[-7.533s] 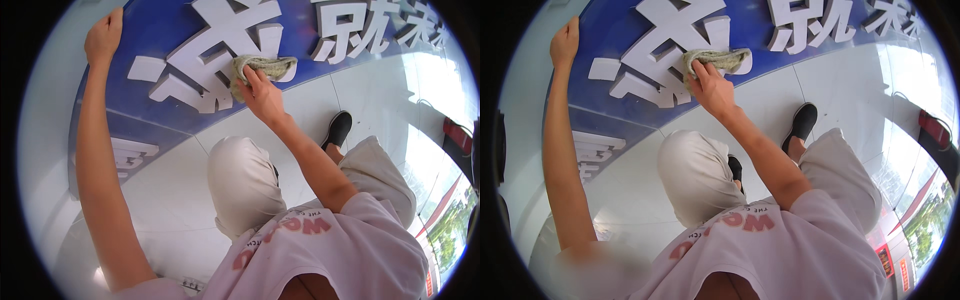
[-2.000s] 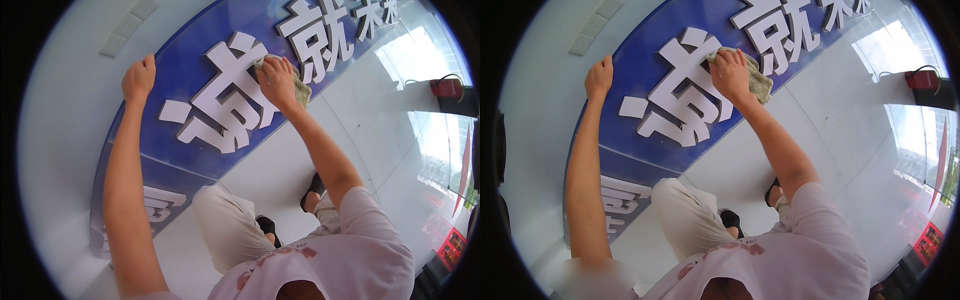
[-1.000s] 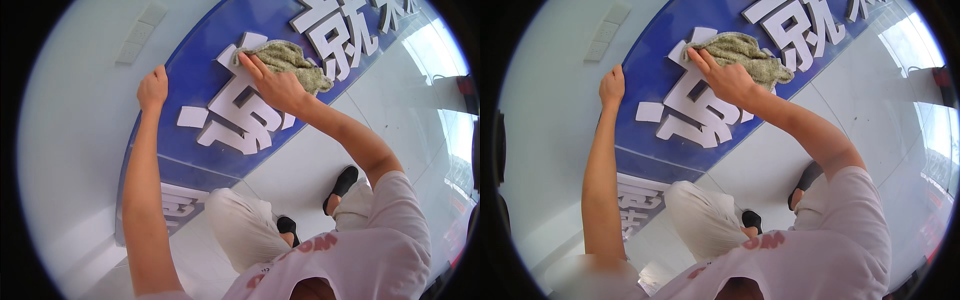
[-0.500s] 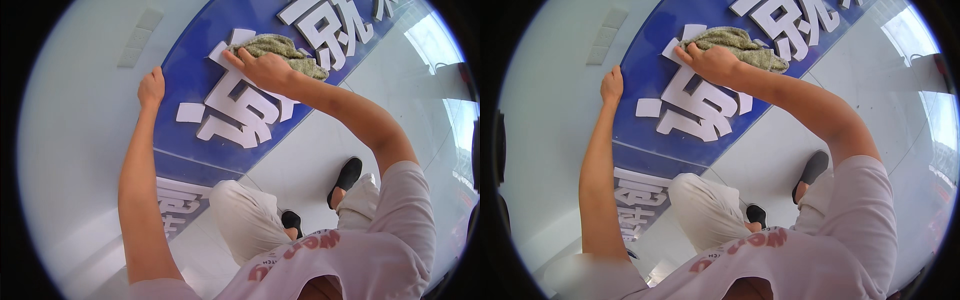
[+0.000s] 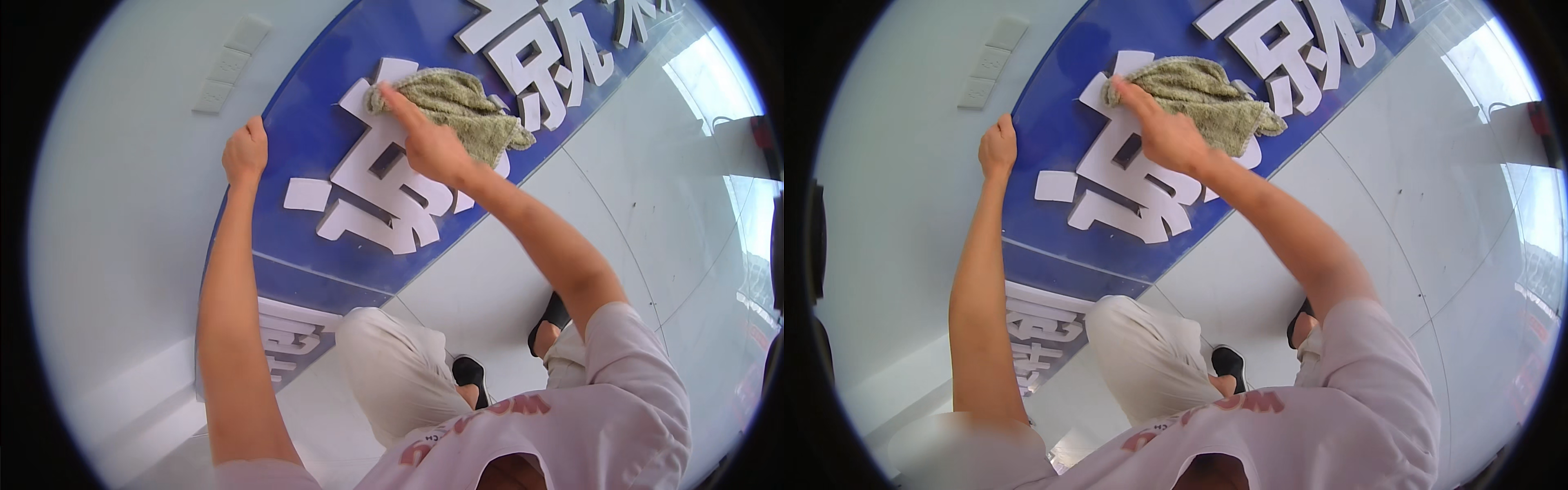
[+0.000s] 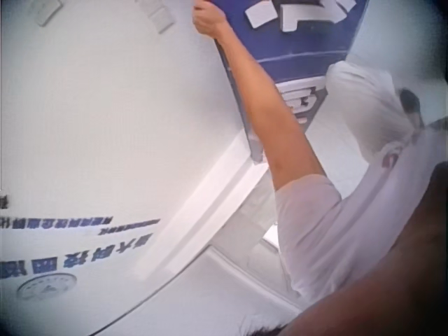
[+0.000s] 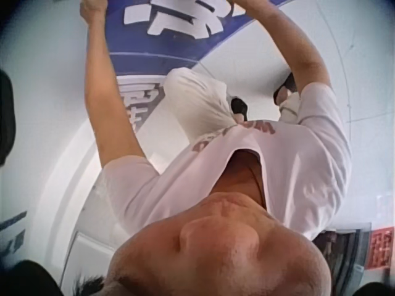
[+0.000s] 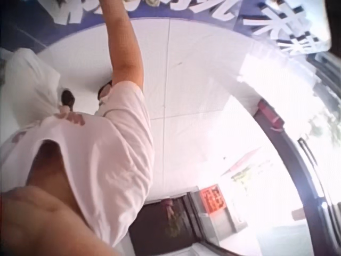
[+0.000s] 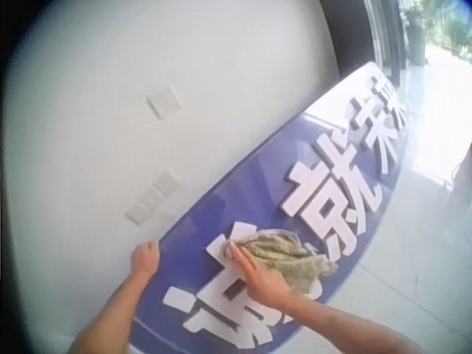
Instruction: The person wipes a large blue wall-mounted sign with white Chinese characters using a cloth. They move along the sign, cleaning individual characters and the surrounding blue surface in a repetitive wiping motion.
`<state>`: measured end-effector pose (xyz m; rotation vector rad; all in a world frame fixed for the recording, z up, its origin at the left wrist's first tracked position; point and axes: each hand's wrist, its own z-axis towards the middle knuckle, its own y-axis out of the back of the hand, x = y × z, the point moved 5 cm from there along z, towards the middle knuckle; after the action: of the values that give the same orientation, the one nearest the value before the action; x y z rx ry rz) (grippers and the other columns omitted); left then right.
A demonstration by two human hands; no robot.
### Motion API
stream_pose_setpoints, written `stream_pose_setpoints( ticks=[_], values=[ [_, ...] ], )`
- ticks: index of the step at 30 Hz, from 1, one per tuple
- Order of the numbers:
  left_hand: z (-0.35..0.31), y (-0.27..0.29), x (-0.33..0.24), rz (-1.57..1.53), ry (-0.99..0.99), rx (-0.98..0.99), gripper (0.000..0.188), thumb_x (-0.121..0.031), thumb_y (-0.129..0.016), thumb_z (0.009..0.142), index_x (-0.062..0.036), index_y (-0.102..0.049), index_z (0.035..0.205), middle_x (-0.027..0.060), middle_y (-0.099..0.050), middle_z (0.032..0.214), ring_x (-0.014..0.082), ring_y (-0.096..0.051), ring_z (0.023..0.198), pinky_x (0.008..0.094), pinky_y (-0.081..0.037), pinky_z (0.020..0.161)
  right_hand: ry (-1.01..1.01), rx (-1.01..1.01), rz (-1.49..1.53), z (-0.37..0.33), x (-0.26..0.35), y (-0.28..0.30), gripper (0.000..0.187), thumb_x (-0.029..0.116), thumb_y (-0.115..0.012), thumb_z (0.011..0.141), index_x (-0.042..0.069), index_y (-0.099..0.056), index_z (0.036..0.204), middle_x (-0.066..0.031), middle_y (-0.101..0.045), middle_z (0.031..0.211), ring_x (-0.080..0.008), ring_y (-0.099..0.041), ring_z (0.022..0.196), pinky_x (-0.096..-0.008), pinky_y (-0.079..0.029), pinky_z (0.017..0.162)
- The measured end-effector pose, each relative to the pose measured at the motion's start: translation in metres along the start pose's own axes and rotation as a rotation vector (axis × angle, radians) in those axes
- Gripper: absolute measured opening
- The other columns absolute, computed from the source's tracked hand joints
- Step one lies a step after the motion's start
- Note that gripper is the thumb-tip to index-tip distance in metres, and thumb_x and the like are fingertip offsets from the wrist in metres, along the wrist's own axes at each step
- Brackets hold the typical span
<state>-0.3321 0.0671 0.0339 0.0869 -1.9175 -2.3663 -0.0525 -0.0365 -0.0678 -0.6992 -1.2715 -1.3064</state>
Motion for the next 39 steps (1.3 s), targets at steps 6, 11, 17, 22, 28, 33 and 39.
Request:
stream_pose_setpoints(
  ticks=[6, 11, 17, 22, 28, 33, 39],
  values=[
    [0.008, -0.006, 0.006, 0.001, 0.012, 0.092, 0.061, -0.043, -0.029, 0.094, 0.0023, -0.070, 0.088, 0.0281, -0.066, 0.092, 0.0493, -0.062, 0.089, 0.0508, -0.049, 0.080, 0.292, 0.267, -1.229, 0.013, 0.010, 0.009, 0.083, 0.003, -0.052, 0.087, 0.014, -0.009, 0.157, -0.0270, -0.038, 0.145, -0.0189, -0.063, 0.054, -0.0292, -0.051, 0.046],
    [0.003, -0.002, 0.014, 0.015, -0.013, 0.018, 0.062, -0.043, -0.029, 0.094, 0.0020, -0.070, 0.086, 0.0276, -0.066, 0.089, 0.0491, -0.062, 0.086, 0.0508, -0.049, 0.079, 0.152, 0.148, -0.719, 0.029, 0.024, 0.043, 0.054, -0.003, -0.049, 0.087, 0.016, -0.045, 0.138, -0.0141, -0.053, 0.132, -0.0271, -0.066, 0.084, -0.0272, -0.054, 0.070],
    [-0.002, 0.002, -0.003, 0.008, 0.000, -0.010, 0.062, -0.043, -0.030, 0.094, 0.0020, -0.070, 0.083, 0.0263, -0.067, 0.085, 0.0468, -0.063, 0.083, 0.0500, -0.050, 0.076, -0.167, -0.477, 0.378, 0.003, -0.027, 0.134, 0.029, -0.002, -0.041, 0.095, 0.010, -0.044, 0.121, -0.0082, -0.061, 0.111, -0.0142, -0.067, 0.069, -0.0203, -0.049, 0.047],
    [-0.004, 0.002, -0.006, -0.021, 0.001, 0.001, 0.060, -0.042, -0.031, 0.094, 0.0025, -0.069, 0.079, 0.0262, -0.066, 0.081, 0.0464, -0.063, 0.080, 0.0497, -0.050, 0.073, 0.116, -0.410, -0.060, 0.074, -0.004, 0.084, 0.020, 0.021, -0.058, 0.095, 0.013, -0.061, 0.114, -0.0070, -0.064, 0.106, -0.0203, -0.067, 0.069, -0.0321, -0.052, 0.058],
    [-0.003, 0.005, -0.001, -0.043, -0.011, 0.023, 0.058, -0.042, -0.032, 0.093, 0.0015, -0.068, 0.079, 0.0260, -0.066, 0.081, 0.0463, -0.062, 0.079, 0.0493, -0.050, 0.072, 0.157, -0.303, -0.617, 0.070, -0.014, 0.082, 0.024, 0.034, -0.053, 0.097, 0.020, -0.066, 0.111, -0.0063, -0.062, 0.101, -0.0308, -0.066, 0.081, -0.0401, -0.055, 0.069],
    [-0.001, 0.003, -0.001, -0.037, -0.004, 0.034, 0.058, -0.042, -0.032, 0.093, 0.0003, -0.069, 0.079, 0.0256, -0.066, 0.081, 0.0457, -0.063, 0.079, 0.0492, -0.050, 0.073, -0.058, 0.014, -0.888, 0.013, -0.046, 0.104, 0.024, 0.029, -0.053, 0.099, 0.014, -0.062, 0.115, -0.0066, -0.063, 0.098, -0.0250, -0.067, 0.073, -0.0363, -0.055, 0.061],
    [-0.004, 0.007, -0.005, -0.063, 0.005, 0.045, 0.057, -0.041, -0.033, 0.093, -0.0004, -0.069, 0.078, 0.0245, -0.067, 0.081, 0.0455, -0.063, 0.078, 0.0491, -0.051, 0.072, -0.498, -0.412, 0.491, -0.013, -0.030, 0.121, 0.022, 0.024, -0.056, 0.100, 0.009, -0.058, 0.116, -0.0008, -0.065, 0.086, -0.0111, -0.064, 0.062, -0.0250, -0.047, 0.047]
  ],
)
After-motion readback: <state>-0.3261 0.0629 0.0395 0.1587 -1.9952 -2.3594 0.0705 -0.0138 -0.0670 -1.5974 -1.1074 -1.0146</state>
